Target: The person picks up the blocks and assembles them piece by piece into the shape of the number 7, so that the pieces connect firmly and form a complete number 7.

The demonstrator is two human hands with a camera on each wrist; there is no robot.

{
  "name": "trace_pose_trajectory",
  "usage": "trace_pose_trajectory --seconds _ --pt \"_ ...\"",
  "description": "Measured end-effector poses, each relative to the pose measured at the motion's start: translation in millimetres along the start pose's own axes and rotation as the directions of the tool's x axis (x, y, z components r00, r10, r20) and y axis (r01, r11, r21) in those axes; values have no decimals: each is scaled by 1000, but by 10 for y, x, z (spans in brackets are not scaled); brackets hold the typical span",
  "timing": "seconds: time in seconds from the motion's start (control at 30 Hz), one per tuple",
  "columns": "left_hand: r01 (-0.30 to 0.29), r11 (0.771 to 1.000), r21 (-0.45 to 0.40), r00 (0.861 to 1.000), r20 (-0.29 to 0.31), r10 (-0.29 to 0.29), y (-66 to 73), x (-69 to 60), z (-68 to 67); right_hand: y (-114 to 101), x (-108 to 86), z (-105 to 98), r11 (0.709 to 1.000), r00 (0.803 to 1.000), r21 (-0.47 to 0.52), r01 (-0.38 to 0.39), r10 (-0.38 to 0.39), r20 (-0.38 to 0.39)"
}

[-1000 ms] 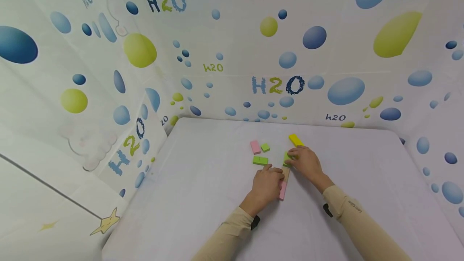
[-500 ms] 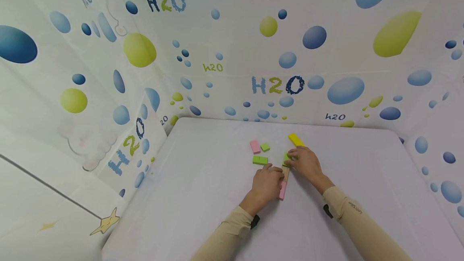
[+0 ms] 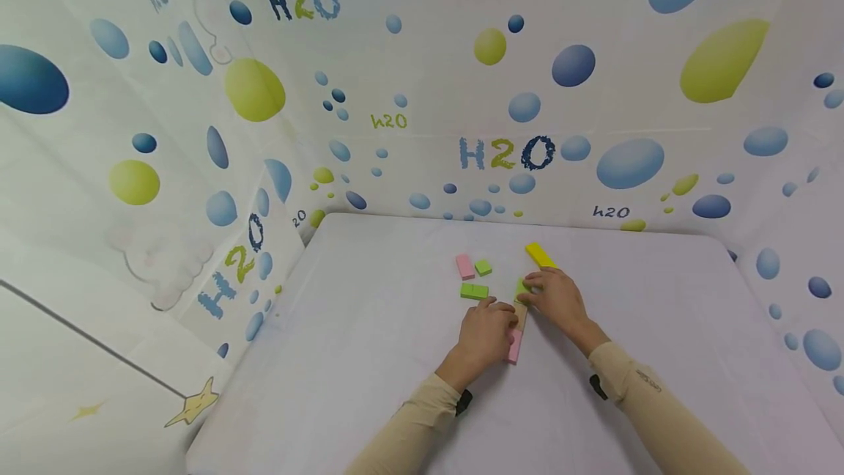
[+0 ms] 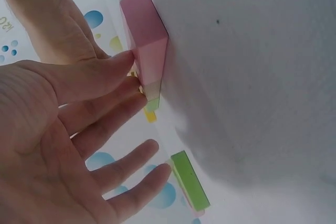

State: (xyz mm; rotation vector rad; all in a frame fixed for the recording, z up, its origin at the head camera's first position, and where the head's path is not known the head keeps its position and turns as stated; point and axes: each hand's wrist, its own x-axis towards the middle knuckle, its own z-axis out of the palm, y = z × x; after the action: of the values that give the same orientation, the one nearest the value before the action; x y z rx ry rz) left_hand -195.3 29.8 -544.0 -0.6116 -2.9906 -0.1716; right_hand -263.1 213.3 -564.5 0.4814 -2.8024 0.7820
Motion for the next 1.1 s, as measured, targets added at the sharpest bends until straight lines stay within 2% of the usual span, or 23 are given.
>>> trace_pose_trajectory --seconds 0.17,0.4,0.67,0.9,1.1 --pt "-10 999 -34 1000 22 11 -49 22 6 6 -19 18 1000 1000 -2 19 -19 -22" --pt "-52 998 -26 998 39 53 -88 55 26 9 -33 12 1000 999 14 19 -19 -29" --pt "-48 999 -16 993 105 49 -122 101 0 -14 -30 5 999 998 -4 51 -51 -41" --pt "-67 998 9 985 161 65 -123 140 -76 18 18 -1 993 995 -72 98 -100 -27" --pt "-79 996 29 971 229 70 -105 183 -107 68 34 -19 998 995 -26 63 -64 -73"
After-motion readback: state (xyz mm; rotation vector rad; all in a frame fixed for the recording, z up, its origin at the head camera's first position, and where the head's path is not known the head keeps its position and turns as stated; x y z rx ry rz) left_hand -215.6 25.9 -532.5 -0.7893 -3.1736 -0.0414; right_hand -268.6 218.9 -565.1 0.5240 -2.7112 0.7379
